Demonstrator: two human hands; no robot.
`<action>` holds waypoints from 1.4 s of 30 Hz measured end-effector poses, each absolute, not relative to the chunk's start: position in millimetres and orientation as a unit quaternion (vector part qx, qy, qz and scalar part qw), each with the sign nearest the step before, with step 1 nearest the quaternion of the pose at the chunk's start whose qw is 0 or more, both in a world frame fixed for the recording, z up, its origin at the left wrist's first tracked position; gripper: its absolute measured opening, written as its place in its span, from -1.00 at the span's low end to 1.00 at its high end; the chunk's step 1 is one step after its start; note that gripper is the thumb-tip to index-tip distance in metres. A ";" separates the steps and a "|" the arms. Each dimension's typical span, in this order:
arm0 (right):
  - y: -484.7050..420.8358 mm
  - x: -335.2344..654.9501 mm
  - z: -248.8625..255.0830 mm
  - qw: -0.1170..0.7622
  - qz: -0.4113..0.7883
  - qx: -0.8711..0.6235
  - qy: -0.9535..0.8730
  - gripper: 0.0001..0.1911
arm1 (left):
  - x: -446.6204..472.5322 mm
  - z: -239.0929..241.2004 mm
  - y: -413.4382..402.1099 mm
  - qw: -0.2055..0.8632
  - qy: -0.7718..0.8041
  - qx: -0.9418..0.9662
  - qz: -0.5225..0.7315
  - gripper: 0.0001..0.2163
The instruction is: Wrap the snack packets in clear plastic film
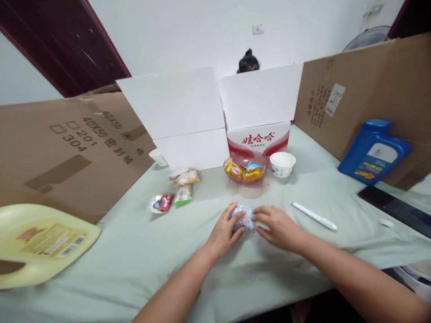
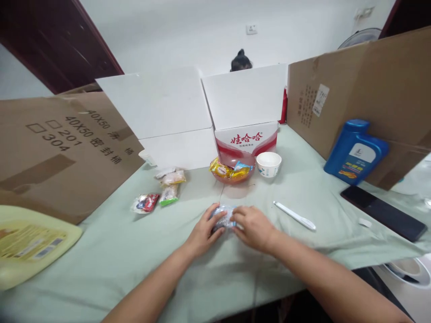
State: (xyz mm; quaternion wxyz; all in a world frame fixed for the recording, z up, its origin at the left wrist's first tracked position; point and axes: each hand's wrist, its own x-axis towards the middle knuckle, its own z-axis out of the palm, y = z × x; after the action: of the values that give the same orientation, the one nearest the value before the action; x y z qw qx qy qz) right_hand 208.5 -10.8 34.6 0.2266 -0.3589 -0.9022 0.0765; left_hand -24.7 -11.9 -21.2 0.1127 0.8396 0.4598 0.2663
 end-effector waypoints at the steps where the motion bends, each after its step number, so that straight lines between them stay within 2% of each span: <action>1: -5.2 220.0 44.5 0.210 0.072 -0.403 -0.888 -0.78 | -24.1 -22.7 -11.5 0.104 0.463 0.839 0.268 -0.62; 4: 13.3 256.3 62.5 0.044 0.011 -0.554 -0.831 -0.72 | -21.4 -25.8 -11.3 0.072 0.463 0.838 0.279 -0.62; 6: 24.7 275.4 63.3 -0.065 0.000 -0.629 -0.774 -0.79 | -20.4 -25.9 -11.4 0.048 0.460 0.840 0.285 -0.63; 9: 35.5 286.5 55.3 -0.112 0.022 -0.661 -0.741 -0.81 | -20.1 -24.1 -11.5 0.028 0.456 0.840 0.292 -0.65; 13: 30.2 264.9 44.1 -0.060 0.028 -0.620 -0.782 -0.75 | -19.2 -23.0 -12.3 0.027 0.436 0.842 0.317 -0.63; 18: -0.2 211.0 31.8 0.137 0.088 -0.428 -0.889 -0.82 | -18.1 -25.4 -15.2 0.058 0.439 0.836 0.324 -0.36; 21: -6.6 200.2 31.1 0.119 0.078 -0.407 -0.902 -0.84 | -18.2 -23.5 -16.2 0.075 0.444 0.836 0.314 -0.44; 26: 16.6 242.2 44.4 -0.014 0.063 -0.515 -0.854 -0.82 | -18.6 -16.7 -14.7 0.115 0.484 0.787 0.365 -0.79; 29: 31.2 267.6 47.4 -0.055 0.028 -0.593 -0.803 -0.79 | -27.1 -14.1 -7.1 0.147 0.536 0.714 0.425 -0.78; 31: 35.4 273.2 45.7 -0.032 -0.016 -0.613 -0.789 -0.82 | -38.3 -11.7 0.1 0.158 0.578 0.651 0.466 -0.76; 33: 34.4 270.6 44.2 0.035 -0.045 -0.609 -0.791 -0.82 | -51.4 -7.2 5.4 0.147 0.605 0.584 0.521 -0.78; 37: 20.7 254.9 47.7 0.212 0.028 -0.497 -0.841 -0.70 | -66.4 8.2 -0.1 0.053 0.537 0.587 0.603 -0.73; 40: 11.3 243.2 47.2 0.206 0.110 -0.347 -0.908 -0.34 | -62.9 17.8 -10.7 0.033 0.439 0.756 0.485 -0.56; 41: 11.1 240.3 44.7 0.184 0.129 -0.319 -0.921 -0.34 | -60.7 18.7 -12.2 0.047 0.419 0.801 0.425 -0.54; 42: 12.9 238.2 41.2 0.167 0.145 -0.313 -0.924 -0.44 | -59.1 18.1 -12.0 0.066 0.415 0.826 0.376 -0.58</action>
State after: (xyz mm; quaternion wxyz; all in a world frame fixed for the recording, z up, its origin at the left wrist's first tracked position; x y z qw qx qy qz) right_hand 238.2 12.9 41.2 0.1671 -0.3128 -0.9237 0.1449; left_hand -59.1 -12.0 18.1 0.0665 0.8259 0.4151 0.3757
